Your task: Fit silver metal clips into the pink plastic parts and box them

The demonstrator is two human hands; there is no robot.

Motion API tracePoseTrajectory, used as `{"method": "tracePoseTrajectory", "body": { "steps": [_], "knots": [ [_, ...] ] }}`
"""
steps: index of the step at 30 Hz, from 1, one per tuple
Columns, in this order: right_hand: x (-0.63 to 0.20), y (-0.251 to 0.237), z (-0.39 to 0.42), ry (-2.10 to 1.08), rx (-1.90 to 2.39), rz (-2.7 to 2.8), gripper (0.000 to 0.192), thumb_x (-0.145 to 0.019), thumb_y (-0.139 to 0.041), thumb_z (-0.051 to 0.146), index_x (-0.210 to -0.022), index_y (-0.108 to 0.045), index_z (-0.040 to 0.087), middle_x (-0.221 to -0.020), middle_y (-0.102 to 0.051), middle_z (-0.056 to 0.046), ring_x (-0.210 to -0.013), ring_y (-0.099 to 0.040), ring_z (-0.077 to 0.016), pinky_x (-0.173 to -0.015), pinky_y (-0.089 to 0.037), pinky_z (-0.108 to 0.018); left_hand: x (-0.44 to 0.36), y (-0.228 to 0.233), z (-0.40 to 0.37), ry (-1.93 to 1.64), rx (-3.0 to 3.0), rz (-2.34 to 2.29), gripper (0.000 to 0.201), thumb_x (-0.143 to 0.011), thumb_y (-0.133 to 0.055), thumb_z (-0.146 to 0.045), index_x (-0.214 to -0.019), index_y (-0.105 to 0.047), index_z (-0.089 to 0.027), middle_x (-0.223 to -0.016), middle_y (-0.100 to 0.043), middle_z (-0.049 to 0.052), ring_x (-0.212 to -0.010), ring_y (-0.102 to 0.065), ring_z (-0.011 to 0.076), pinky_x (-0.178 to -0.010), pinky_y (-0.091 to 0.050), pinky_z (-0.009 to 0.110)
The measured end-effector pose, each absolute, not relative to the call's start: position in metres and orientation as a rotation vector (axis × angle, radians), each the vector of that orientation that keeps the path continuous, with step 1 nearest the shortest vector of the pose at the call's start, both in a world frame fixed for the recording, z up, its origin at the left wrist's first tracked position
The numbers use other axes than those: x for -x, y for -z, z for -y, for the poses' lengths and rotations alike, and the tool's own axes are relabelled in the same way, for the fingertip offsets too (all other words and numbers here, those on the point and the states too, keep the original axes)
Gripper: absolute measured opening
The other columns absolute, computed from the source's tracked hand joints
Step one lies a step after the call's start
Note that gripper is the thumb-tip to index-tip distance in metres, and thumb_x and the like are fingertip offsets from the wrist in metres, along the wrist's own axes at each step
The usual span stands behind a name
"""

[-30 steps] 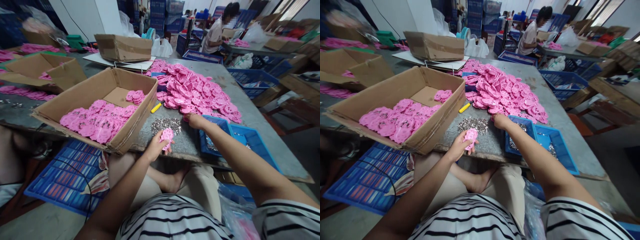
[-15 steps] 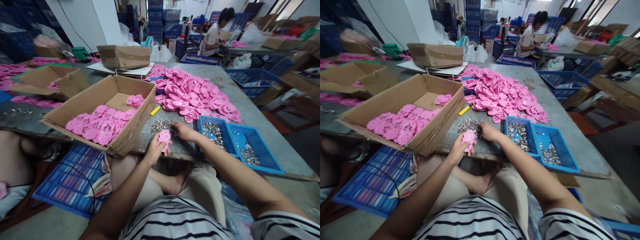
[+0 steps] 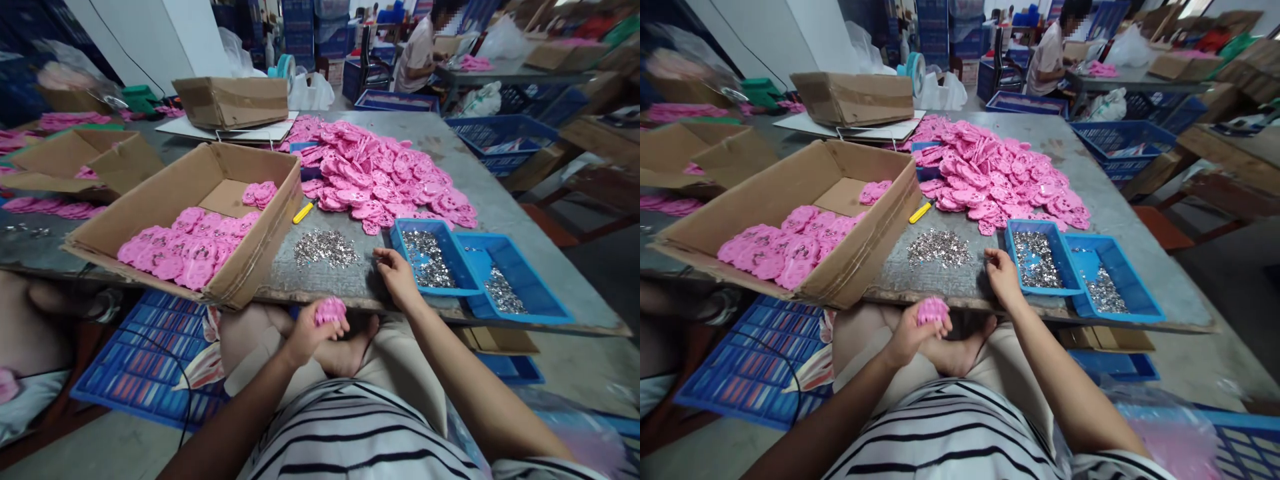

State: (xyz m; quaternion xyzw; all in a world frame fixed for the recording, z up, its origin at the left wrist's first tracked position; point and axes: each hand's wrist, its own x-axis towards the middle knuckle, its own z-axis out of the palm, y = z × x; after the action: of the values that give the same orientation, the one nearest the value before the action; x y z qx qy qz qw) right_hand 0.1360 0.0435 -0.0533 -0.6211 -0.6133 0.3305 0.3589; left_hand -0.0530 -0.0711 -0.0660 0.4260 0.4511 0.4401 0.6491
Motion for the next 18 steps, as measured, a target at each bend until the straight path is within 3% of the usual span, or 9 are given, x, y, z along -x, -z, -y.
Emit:
{"method": "tracePoseTrajectory", "body": {
  "steps": [2, 5, 10, 15, 18],
  "knots": [
    [-0.134, 0.049, -0.034, -0.908, 1.568, 1.564, 0.035, -0.078, -0.044, 0.014, -0.11, -0.059, 0.016, -0.112, -0.068, -0.012, -0.1, -0.064, -0.0189, -0.094, -0.049, -0.037, 0.046, 0.091, 0.084, -0.688, -1.133, -1.08, 0.019, -0.069, -0.066, -0.029, -0.082, -0.062, -0.015, -0.073, -0.064, 0.002, -0.065, -0.056, 0.0135, -0.064, -0.044, 0.026],
    [-0.132, 0.034, -0.01, -0.972, 1.467, 1.596, 0.028, -0.079, -0.048, 0.018, -0.104, -0.062, 0.018, -0.108, -0.069, -0.009, -0.1, -0.065, -0.0184, -0.093, -0.049, -0.035, 0.026, 0.13, 0.088, -0.528, -1.226, -1.124, 0.008, -0.067, -0.063, -0.019, -0.062, -0.057, -0.018, -0.061, -0.057, 0.0, -0.065, -0.053, 0.0167, -0.065, -0.043, 0.03],
    [-0.166, -0.007, 0.009, -0.724, 1.401, 1.586, 0.024, -0.086, -0.047, 0.031, -0.1, -0.064, 0.02, -0.097, -0.07, -0.008, -0.09, -0.066, -0.0198, -0.085, -0.052, -0.037, -0.006, 0.161, 0.067, -0.446, -1.367, -1.16, 0.014, -0.06, -0.06, -0.009, -0.065, -0.062, -0.022, -0.09, -0.063, 0.004, -0.095, -0.054, 0.0235, -0.088, -0.042, 0.034],
    [-0.209, -0.025, -0.029, -0.378, 1.99, 1.931, 0.032, -0.087, -0.044, 0.019, -0.11, -0.064, 0.013, -0.106, -0.069, -0.013, -0.094, -0.065, -0.0221, -0.083, -0.05, -0.034, -0.018, 0.169, 0.05, -0.365, -1.407, -1.164, 0.008, -0.062, -0.06, -0.011, -0.06, -0.057, -0.019, -0.088, -0.06, 0.005, -0.092, -0.056, 0.0224, -0.087, -0.042, 0.032],
    [-0.215, -0.022, -0.047, -0.353, 2.223, 2.286, 0.029, -0.081, -0.055, 0.016, -0.107, -0.068, 0.013, -0.11, -0.068, -0.014, -0.102, -0.063, -0.0239, -0.085, -0.046, -0.029, -0.012, 0.173, 0.053, -0.351, -1.396, -1.17, 0.007, -0.065, -0.063, -0.019, -0.06, -0.058, -0.02, -0.077, -0.058, 0.003, -0.084, -0.057, 0.0211, -0.08, -0.043, 0.03]
  ]
}}
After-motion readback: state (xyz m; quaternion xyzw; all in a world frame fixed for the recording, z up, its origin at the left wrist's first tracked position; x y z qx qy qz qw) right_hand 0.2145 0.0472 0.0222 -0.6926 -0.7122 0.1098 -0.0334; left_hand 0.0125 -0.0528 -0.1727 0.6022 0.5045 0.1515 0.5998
